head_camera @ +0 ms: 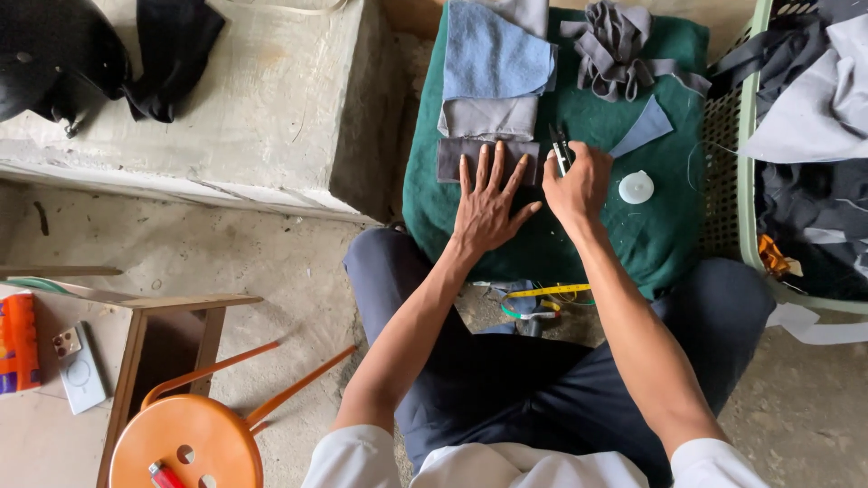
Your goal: Trimming excess threads and edges from small fabric pieces using clippers and measuring them with a tape measure.
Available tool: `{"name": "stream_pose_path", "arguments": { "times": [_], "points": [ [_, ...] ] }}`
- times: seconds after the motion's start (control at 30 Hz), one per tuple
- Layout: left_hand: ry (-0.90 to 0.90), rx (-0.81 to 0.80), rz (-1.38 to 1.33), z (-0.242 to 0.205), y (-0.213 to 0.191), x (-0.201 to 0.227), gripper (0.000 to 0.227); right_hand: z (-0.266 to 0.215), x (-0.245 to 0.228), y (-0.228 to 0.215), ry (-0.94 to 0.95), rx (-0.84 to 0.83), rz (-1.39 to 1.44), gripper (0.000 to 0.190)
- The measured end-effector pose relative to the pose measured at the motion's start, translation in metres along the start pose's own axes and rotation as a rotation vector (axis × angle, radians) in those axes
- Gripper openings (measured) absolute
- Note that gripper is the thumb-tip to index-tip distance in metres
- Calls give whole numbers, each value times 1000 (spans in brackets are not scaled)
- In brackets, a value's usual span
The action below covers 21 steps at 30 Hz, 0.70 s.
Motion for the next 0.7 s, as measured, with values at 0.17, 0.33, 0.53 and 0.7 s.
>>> {"name": "stream_pose_path", "arguments": {
  "times": [0.17,0.33,0.53,0.7],
  "points": [
    [-1,27,-76,-5,-7,1,79,-13,9,-5,-45,50,83,21],
    [-5,22,-131,-22,-13,4,77,-27,12,-18,-77,115,164,12],
    [-21,53,-274,-54,-28,18,71,-64,16,-28,-45,191,215,9],
    [31,219,-435,-75,-62,43,58,-93,9,-51,13,135,333,9]
  ]
}}
Point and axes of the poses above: each hand's wrist, its own z-axis towards the middle knuckle, its own y-axis out of the palm, x = y × z, the point moved 4 cm from there along z, towards the middle knuckle, and after that the axes turned 9 degrees about -x, right-handed, at the moved point
